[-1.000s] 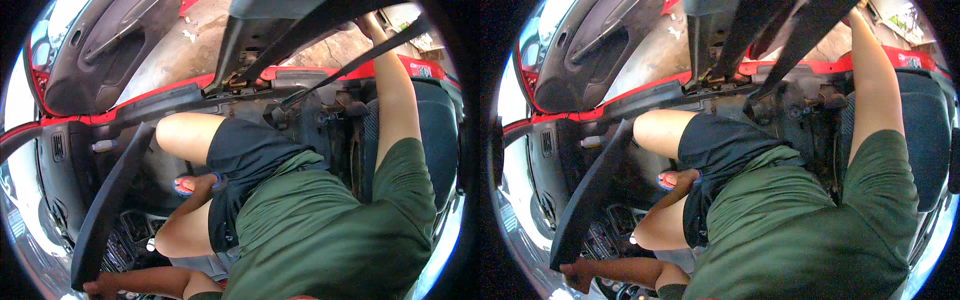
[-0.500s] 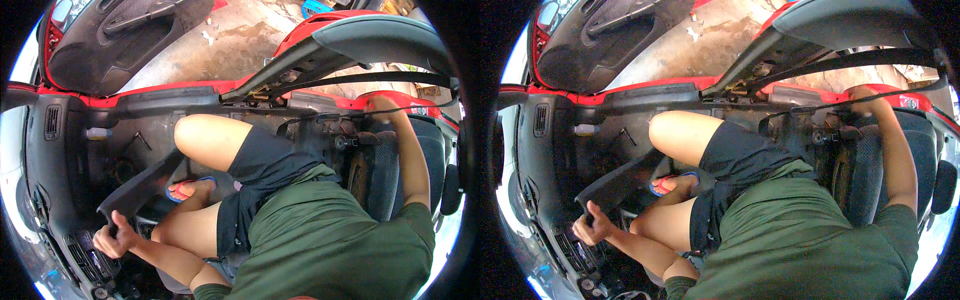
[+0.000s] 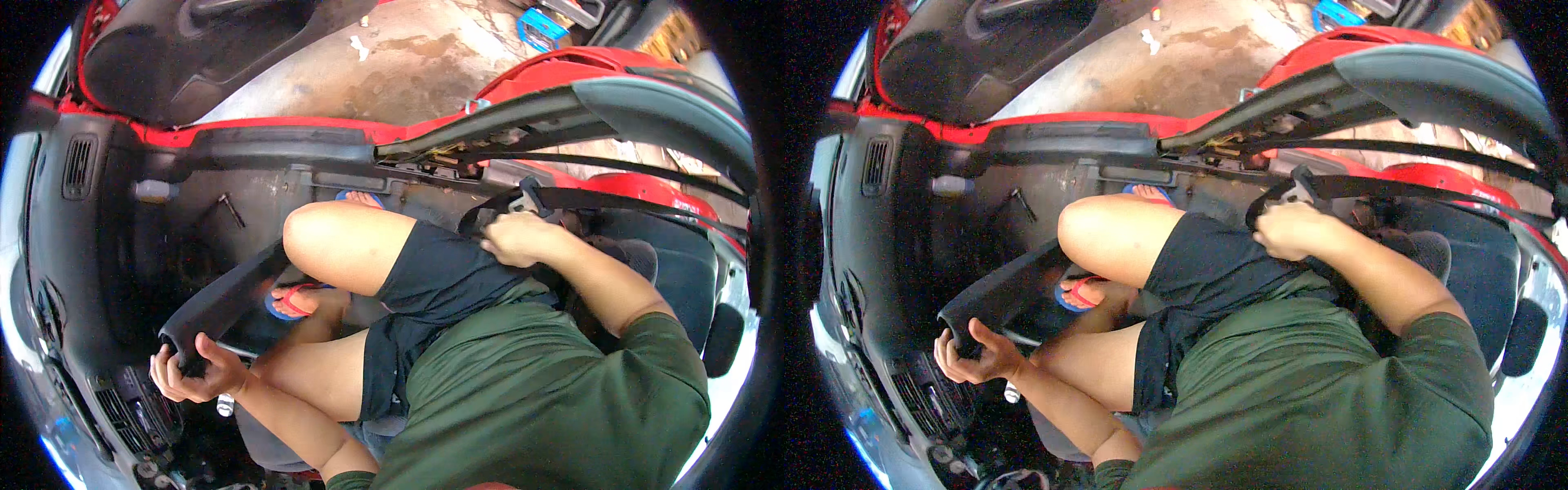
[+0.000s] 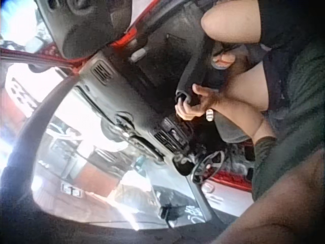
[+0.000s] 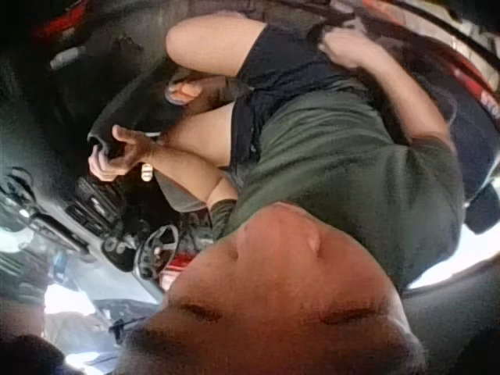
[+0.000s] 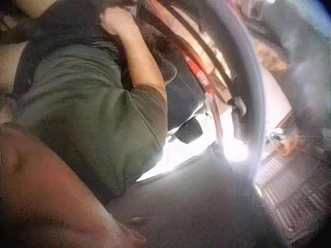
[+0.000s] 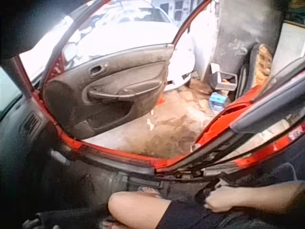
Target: The person places a pink balloon inside the car, then sits on the floor of the driver's side. They pick up a long black plastic trim piece and fit it along the top edge of the dashboard, pressing it into place.
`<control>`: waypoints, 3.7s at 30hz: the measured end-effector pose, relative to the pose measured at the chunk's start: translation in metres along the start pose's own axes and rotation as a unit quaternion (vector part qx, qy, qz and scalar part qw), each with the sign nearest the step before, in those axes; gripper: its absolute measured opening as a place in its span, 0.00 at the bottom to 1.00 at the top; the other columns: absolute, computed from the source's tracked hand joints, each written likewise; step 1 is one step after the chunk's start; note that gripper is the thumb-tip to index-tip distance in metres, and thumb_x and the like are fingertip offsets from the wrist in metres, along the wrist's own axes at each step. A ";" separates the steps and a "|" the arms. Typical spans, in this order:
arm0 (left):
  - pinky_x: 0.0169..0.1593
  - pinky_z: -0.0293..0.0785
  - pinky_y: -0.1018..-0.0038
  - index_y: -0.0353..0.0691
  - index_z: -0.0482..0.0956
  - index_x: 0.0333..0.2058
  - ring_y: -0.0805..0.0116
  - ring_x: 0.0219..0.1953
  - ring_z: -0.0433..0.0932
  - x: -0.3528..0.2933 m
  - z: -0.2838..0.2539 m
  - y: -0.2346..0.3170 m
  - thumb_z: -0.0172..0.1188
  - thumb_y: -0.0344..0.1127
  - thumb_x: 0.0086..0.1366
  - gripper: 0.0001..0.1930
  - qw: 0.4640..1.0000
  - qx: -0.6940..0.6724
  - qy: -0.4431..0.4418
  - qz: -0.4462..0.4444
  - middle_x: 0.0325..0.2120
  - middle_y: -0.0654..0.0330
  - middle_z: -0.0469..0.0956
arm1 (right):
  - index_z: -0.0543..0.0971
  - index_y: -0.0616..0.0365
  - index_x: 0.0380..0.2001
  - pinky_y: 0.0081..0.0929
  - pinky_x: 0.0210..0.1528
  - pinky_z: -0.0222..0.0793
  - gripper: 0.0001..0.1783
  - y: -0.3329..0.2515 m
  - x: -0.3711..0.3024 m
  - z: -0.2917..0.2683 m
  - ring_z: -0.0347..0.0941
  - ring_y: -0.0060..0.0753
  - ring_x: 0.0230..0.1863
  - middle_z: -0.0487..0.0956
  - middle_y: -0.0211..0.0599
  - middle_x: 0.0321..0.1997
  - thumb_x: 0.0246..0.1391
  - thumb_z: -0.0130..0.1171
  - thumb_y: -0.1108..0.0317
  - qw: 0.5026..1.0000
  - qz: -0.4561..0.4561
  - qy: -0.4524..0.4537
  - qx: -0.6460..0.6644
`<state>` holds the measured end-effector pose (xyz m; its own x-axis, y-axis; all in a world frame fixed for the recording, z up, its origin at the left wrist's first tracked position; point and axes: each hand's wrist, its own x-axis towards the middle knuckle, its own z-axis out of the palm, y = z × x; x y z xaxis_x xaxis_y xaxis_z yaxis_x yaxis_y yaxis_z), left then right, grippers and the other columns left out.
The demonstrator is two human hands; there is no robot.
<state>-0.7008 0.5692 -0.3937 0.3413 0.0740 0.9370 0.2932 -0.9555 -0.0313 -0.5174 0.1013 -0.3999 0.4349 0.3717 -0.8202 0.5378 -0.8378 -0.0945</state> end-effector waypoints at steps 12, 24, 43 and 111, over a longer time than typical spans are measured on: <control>0.55 0.74 0.53 0.33 0.72 0.44 0.50 0.48 0.77 -0.036 -0.033 -0.012 0.58 0.66 0.69 0.34 0.992 0.037 -0.003 -0.120 0.43 0.47 0.75 | 0.75 0.64 0.60 0.51 0.67 0.64 0.32 -0.062 0.372 -0.035 0.67 0.54 0.69 0.73 0.53 0.67 0.59 0.60 0.53 0.953 0.107 0.249 0.138; 0.52 0.73 0.59 0.28 0.75 0.46 0.54 0.43 0.76 -0.034 -0.012 -0.036 0.54 0.65 0.73 0.35 0.986 0.090 0.048 -0.132 0.41 0.48 0.76 | 0.82 0.57 0.57 0.48 0.65 0.61 0.37 -0.060 0.398 -0.071 0.68 0.49 0.67 0.78 0.47 0.64 0.49 0.73 0.45 0.983 0.081 0.111 -0.123; 0.48 0.76 0.60 0.28 0.72 0.47 0.52 0.43 0.77 -0.024 0.023 -0.026 0.45 0.68 0.75 0.38 0.985 0.114 0.016 -0.130 0.42 0.46 0.76 | 0.84 0.68 0.40 0.49 0.41 0.81 0.24 -0.018 0.441 0.166 0.85 0.50 0.41 0.86 0.56 0.40 0.57 0.66 0.53 0.866 0.204 0.094 0.447; 0.50 0.71 0.60 0.31 0.74 0.44 0.54 0.41 0.74 -0.029 -0.011 -0.025 0.63 0.62 0.69 0.32 0.988 0.058 0.040 -0.137 0.37 0.52 0.75 | 0.77 0.64 0.46 0.52 0.55 0.75 0.26 0.025 0.268 0.110 0.79 0.62 0.52 0.80 0.57 0.50 0.57 0.67 0.51 0.926 0.104 0.312 0.183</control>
<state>-0.7273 0.5878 -0.4160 0.1649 0.2987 0.9400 0.4677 -0.8628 0.1922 -0.4670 0.1363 -0.6845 0.8960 0.2507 -0.3666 0.1648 -0.9542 -0.2498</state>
